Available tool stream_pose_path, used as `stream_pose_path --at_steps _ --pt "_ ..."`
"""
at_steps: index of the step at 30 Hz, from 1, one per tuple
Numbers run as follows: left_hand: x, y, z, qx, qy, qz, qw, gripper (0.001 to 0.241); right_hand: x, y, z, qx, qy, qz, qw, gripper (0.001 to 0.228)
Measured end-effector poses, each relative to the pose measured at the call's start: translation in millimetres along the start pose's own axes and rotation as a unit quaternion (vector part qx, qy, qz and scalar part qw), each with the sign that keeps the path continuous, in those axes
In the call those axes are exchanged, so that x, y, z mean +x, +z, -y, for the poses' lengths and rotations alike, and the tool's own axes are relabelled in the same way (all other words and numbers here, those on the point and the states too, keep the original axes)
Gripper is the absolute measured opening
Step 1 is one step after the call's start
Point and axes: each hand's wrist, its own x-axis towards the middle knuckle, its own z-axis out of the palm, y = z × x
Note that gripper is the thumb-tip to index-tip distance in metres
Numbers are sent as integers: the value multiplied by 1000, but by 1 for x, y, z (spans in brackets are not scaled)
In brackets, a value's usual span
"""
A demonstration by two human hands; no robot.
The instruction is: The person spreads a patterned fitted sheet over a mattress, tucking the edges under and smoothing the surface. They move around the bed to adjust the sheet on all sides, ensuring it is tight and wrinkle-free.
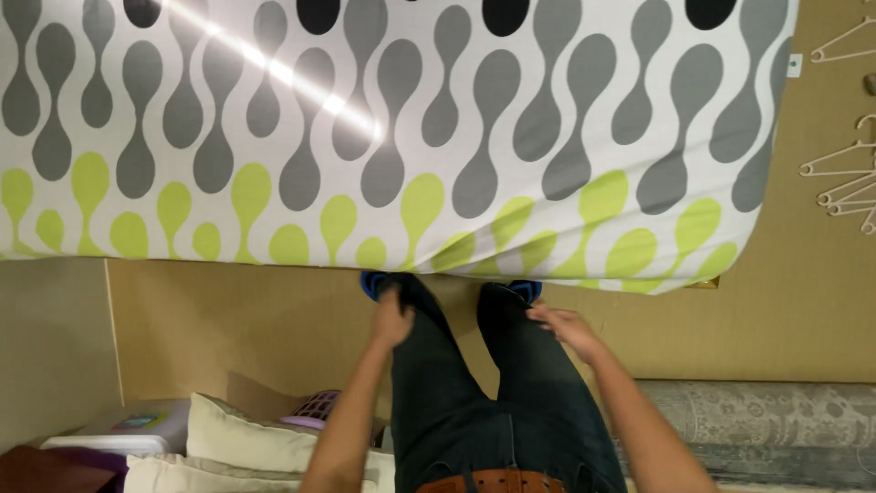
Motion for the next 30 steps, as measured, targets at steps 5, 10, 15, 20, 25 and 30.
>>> stream_pose_path --at_steps 5,10,15,20,25,30 --pt "11 111 -76 -366 -80 69 924 48 -18 -79 4 282 -13 -94 955 81" --pt "37 140 -162 -706 -315 -1 635 50 43 -103 -17 566 -10 -256 784 90" --pt "35 163 -163 -715 -364 -95 589 26 30 -73 38 440 -60 -562 698 71" --pt "29 170 -147 -647 -295 -154 686 18 28 -82 -9 480 -106 -502 711 50" --pt "4 173 -143 -358 -291 -278 842 26 -31 -83 52 488 -98 -445 744 56" --pt "-2 141 -164 -177 -352 -233 889 36 -22 -81 42 167 -220 -583 764 47"
